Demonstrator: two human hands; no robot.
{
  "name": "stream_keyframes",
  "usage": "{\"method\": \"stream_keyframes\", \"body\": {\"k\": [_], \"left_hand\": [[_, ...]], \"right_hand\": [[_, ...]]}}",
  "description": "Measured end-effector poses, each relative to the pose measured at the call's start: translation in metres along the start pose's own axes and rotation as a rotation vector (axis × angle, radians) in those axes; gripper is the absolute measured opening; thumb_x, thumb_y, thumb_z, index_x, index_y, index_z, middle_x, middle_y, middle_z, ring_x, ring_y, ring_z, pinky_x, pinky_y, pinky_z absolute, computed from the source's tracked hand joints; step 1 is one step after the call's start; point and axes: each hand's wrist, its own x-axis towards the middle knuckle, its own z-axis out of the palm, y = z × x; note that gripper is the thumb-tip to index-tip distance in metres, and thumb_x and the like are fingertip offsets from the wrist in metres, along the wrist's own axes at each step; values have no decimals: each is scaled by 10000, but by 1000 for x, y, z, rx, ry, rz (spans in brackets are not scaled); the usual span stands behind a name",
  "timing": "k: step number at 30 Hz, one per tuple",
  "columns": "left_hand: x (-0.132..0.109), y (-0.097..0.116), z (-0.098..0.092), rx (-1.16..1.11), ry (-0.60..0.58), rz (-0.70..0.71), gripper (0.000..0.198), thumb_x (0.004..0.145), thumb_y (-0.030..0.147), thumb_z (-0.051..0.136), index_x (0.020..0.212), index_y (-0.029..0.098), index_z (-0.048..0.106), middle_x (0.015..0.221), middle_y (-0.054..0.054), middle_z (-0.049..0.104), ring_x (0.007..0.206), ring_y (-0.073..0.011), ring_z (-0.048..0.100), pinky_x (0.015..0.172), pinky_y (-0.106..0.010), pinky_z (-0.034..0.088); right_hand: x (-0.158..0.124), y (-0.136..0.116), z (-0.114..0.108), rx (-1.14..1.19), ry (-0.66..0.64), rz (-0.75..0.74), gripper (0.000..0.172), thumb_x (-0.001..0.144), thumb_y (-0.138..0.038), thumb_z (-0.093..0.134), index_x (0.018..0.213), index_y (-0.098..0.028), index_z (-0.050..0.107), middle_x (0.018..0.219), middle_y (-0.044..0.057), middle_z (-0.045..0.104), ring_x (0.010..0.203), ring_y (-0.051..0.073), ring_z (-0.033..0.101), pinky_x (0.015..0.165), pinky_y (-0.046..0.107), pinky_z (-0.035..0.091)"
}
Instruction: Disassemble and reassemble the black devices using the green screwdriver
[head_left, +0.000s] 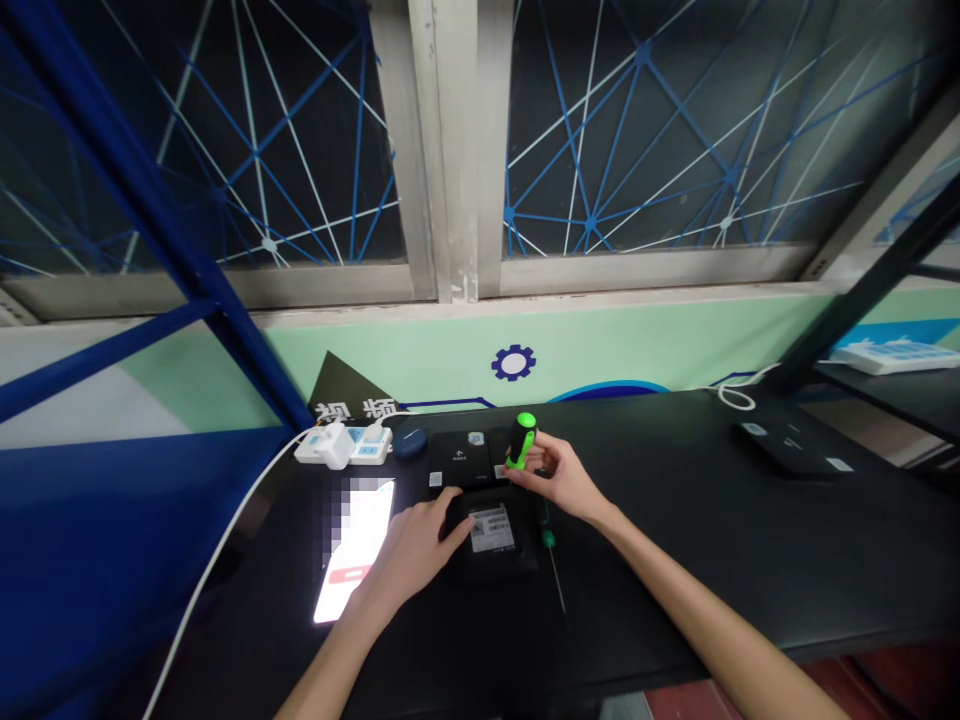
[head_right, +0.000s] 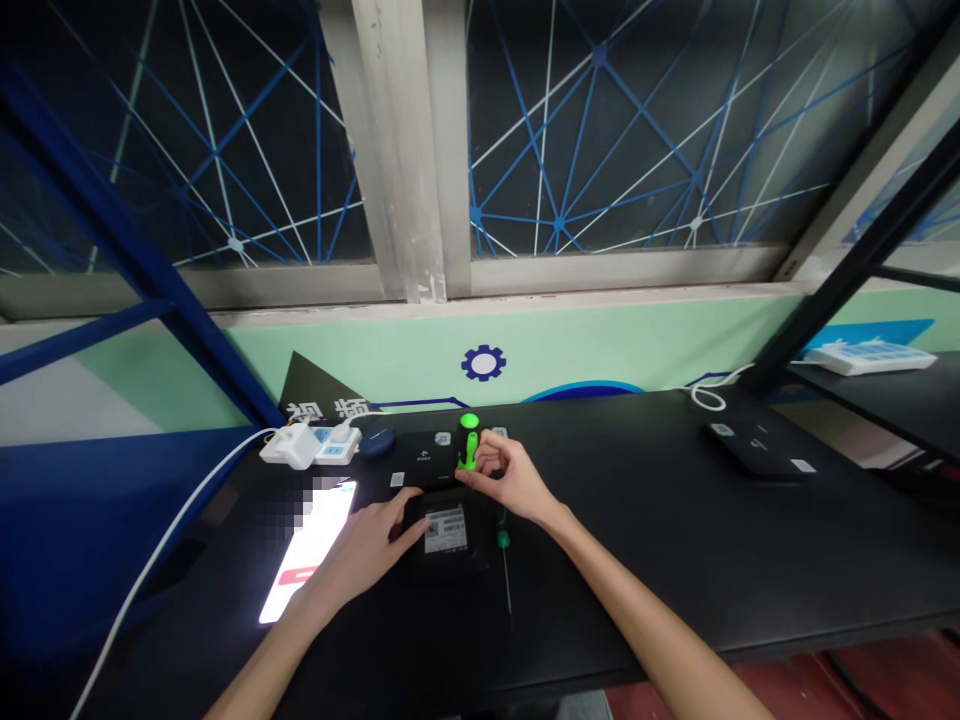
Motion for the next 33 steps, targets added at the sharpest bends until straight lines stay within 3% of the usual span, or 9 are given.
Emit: {"method": "stream_keyframes", "body": {"k": [6,14,18,22,29,33], "left_hand": [[0,-2,1,-6,3,18,421,989,500,413,1309,244,512,917,-53,704,782,-250,693,579,-264,397],[0,-1,1,11,0,4,406,984,478,432,1302,240,516,918,-52,706,813,-253,695,614,-267,414],[1,-1,1,7,2,6,407,985,484,429,1302,245,519,930,-55,707,814,-253,695,603,-265,409],[0,-2,1,4,7,19,417,990,492,408,1308,248,522,877,-42,702,763,-249,688,578,-265,385],[0,-3,3,12,21,28,407,989,489,419,1299,246,521,861,-34,693,753,-240,680,562,-259,364],[0,-3,2,13,21,33,397,991,484,424,1294,245,521,887,-40,700,763,-239,683,563,-258,364]], "right_hand": [[-2,-7,-3,31,-65,5,358,851,-416,706,1093,-153,681,815,54,707,712,171,659,615,264,528],[0,1,0,-43,10,-9,364,738,-467,798,894,-168,659,771,35,684,653,164,641,602,278,539],[0,1,1,-17,13,-12,398,734,-465,803,969,-182,650,806,38,687,676,170,650,602,276,542],[-2,-2,-3,24,-49,-13,346,822,-425,736,1049,-172,669,824,53,697,705,171,653,621,270,529],[-3,-6,-4,25,-38,-8,254,816,-399,740,782,-162,657,748,47,673,691,184,642,617,280,500],[-1,-6,1,-22,0,-17,276,760,-379,797,863,-160,664,777,31,668,608,133,579,584,261,482]]}}
